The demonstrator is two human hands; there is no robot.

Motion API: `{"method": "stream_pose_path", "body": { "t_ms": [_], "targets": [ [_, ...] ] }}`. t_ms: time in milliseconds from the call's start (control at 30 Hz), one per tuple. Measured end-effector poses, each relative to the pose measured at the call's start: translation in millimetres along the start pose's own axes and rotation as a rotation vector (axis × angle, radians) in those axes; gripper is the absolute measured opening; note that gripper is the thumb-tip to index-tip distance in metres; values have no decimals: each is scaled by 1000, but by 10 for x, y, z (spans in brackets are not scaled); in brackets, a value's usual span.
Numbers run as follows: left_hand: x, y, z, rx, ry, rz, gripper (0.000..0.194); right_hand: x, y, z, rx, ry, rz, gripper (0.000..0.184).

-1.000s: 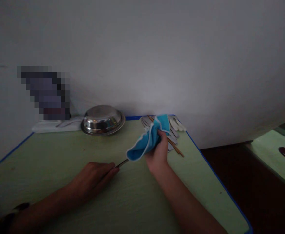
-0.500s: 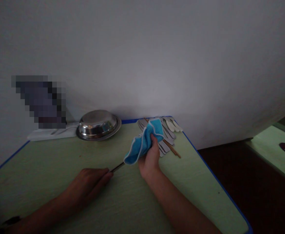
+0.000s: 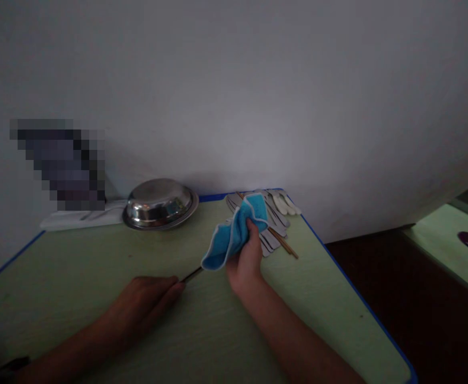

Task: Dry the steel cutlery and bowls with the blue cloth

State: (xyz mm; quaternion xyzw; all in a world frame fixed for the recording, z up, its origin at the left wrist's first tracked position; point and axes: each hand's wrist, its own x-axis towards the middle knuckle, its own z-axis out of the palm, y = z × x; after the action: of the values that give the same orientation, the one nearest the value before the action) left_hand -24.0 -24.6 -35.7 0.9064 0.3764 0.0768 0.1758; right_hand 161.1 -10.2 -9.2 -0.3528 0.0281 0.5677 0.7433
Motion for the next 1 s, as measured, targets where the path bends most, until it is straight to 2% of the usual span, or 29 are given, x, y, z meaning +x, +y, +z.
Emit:
{"method": "stream_pose_path", "body": {
  "t_ms": [200,333,400,567,633,767,1000],
  "targets": [
    [4,31,-30,-12,-14,-10,44,-7,4,-6,-1,-18,-14,19],
    [0,39,-30,-14,11,6,44,-6,27,-14,16,-14,-36,11],
    [1,18,-17,-14,25,10,42,-47,118,-28,20,-26,-22,11],
    [-1,-64,32,77,32,45,36,-246,461,-30,-54,-82,139,20],
    [-2,-67,38,97,50,48,34,-288,497,-11,-76,-107,165,19],
    [7,5,-6,9,34,36,37,-210,282,42,-71,-58,137,11],
    [-29,38,-82,-132,-4,11,40,202,-373,15,-19,-22,-210,12]
  ]
}}
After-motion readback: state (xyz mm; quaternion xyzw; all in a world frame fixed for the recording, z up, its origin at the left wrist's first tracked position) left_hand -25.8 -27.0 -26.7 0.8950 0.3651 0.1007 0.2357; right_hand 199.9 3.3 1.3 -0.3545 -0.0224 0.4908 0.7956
